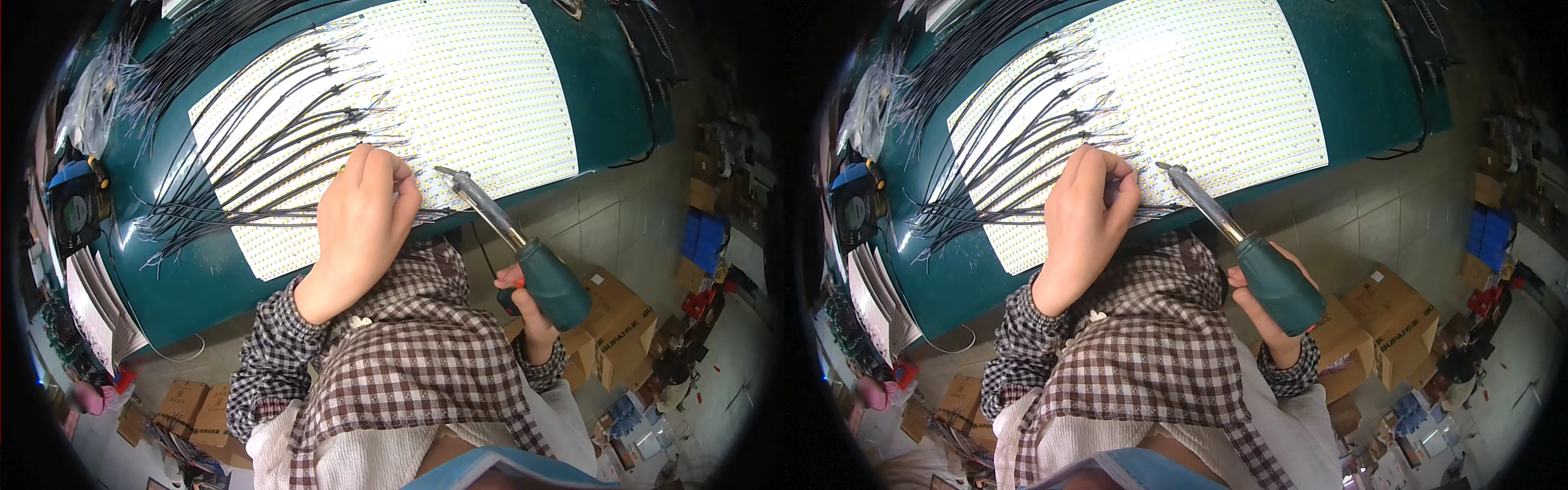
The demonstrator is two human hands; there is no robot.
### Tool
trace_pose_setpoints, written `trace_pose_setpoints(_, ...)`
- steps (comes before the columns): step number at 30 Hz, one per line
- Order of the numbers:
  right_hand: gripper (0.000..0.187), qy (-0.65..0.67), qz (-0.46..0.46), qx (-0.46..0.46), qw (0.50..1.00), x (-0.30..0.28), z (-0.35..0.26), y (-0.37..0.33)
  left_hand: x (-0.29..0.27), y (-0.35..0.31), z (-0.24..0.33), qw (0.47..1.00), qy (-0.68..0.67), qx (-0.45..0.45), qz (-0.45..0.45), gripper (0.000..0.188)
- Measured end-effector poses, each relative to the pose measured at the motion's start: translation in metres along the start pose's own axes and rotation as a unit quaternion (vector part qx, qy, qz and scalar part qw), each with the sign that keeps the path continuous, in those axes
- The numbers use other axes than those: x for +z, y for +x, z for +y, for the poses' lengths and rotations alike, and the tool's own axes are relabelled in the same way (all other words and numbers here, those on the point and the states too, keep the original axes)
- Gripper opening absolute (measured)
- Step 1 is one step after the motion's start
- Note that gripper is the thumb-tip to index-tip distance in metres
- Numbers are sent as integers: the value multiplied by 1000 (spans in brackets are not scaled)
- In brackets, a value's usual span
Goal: The person solders multiple wire bundles onto an LED array panel with a soldering iron and solder wire.
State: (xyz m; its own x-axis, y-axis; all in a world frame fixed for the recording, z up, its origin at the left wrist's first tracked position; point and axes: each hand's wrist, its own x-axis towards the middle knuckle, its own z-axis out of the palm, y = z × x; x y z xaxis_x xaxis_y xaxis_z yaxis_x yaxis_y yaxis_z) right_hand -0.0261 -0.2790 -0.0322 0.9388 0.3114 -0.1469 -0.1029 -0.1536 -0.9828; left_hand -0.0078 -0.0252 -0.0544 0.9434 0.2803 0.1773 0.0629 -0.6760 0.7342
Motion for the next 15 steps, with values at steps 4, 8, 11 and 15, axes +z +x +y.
trace_pose_setpoints(4,55,-24,-7,-11,1000,0,2,-1,4,-2,-2,1000,0,5,19,18)
trace_pose_setpoints(8,57,-47,-10,-11,999,0,2,-1,3,-2,-1,1000,-4,8,18,18)
trace_pose_setpoints(11,57,-39,-10,-7,999,1,1,0,2,-2,0,1000,-10,6,18,18)
trace_pose_setpoints(15,57,-44,-15,-8,999,1,2,0,2,-2,0,1000,-2,6,16,18)
